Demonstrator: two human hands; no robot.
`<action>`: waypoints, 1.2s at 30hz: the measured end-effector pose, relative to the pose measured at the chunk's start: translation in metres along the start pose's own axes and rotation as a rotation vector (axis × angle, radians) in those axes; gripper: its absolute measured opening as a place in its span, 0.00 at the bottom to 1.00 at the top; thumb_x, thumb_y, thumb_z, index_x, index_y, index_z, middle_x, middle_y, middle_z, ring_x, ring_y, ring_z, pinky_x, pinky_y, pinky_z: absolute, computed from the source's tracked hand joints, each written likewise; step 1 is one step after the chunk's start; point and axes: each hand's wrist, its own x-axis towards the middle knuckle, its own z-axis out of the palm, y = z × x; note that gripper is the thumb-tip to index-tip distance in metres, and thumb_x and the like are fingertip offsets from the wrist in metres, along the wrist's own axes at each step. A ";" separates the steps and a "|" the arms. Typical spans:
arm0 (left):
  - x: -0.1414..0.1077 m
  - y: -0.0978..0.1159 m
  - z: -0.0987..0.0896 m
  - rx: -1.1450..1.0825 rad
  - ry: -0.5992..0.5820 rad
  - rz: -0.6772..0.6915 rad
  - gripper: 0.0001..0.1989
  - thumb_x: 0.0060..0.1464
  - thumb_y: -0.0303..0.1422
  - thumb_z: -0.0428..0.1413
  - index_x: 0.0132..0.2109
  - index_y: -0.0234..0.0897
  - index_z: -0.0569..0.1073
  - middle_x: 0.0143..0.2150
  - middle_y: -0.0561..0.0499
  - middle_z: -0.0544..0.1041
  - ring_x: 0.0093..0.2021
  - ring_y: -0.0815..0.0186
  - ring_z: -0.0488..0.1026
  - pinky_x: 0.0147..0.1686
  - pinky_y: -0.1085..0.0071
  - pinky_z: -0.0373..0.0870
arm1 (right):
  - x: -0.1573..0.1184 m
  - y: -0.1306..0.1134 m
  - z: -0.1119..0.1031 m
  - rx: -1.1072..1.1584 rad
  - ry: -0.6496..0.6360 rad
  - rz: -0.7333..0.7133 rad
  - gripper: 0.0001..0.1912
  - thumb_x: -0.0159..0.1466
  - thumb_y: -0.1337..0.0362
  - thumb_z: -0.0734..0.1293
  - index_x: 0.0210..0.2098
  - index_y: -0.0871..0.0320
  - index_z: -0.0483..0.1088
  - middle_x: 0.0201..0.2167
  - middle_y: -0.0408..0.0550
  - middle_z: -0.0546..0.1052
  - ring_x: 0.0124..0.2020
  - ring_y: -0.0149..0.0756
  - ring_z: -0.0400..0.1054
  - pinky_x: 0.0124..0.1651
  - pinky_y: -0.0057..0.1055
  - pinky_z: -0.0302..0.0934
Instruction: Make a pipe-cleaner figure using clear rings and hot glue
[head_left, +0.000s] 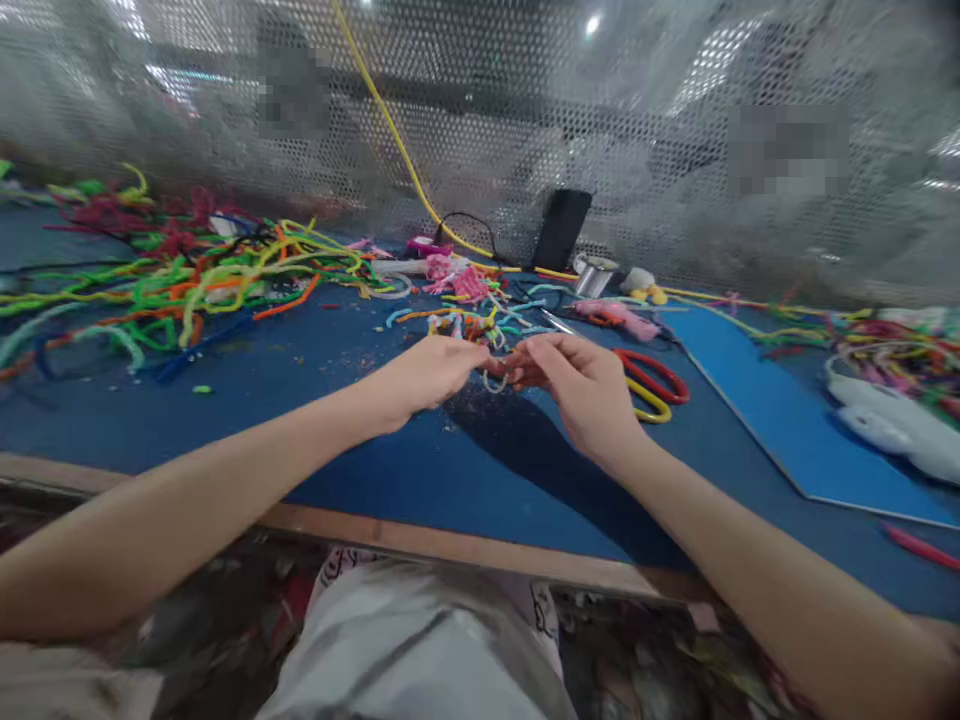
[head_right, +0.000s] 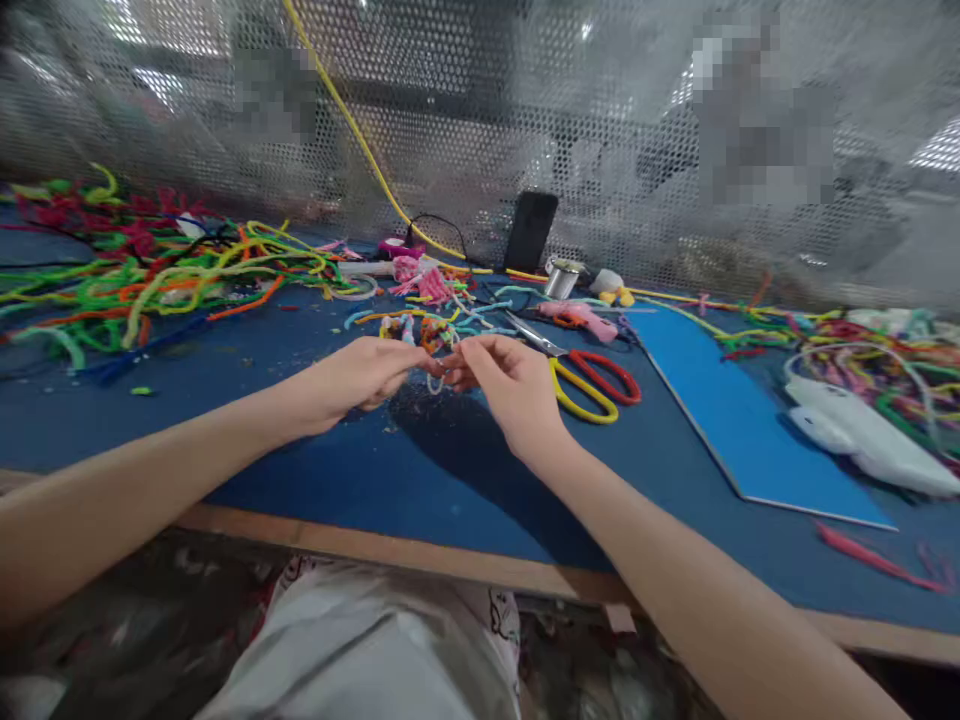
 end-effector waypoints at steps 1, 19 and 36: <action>0.000 -0.001 0.000 0.005 0.002 -0.006 0.15 0.64 0.40 0.49 0.37 0.36 0.75 0.16 0.61 0.51 0.16 0.73 0.47 0.15 0.76 0.43 | 0.000 -0.001 0.000 0.004 0.003 0.015 0.13 0.58 0.54 0.74 0.32 0.58 0.75 0.28 0.45 0.81 0.26 0.31 0.75 0.32 0.29 0.71; 0.005 -0.006 -0.003 -0.183 -0.022 -0.103 0.10 0.65 0.37 0.54 0.45 0.36 0.74 0.16 0.64 0.46 0.15 0.75 0.42 0.16 0.77 0.38 | 0.002 -0.003 0.002 0.094 0.032 0.031 0.11 0.66 0.56 0.66 0.34 0.53 0.60 0.29 0.46 0.83 0.30 0.36 0.79 0.40 0.36 0.74; 0.005 -0.006 -0.004 -0.121 -0.014 -0.064 0.12 0.63 0.35 0.55 0.49 0.35 0.78 0.15 0.63 0.49 0.14 0.75 0.43 0.17 0.75 0.39 | 0.005 -0.004 0.002 0.143 0.109 0.060 0.07 0.66 0.61 0.63 0.34 0.53 0.59 0.28 0.46 0.83 0.29 0.38 0.79 0.36 0.36 0.74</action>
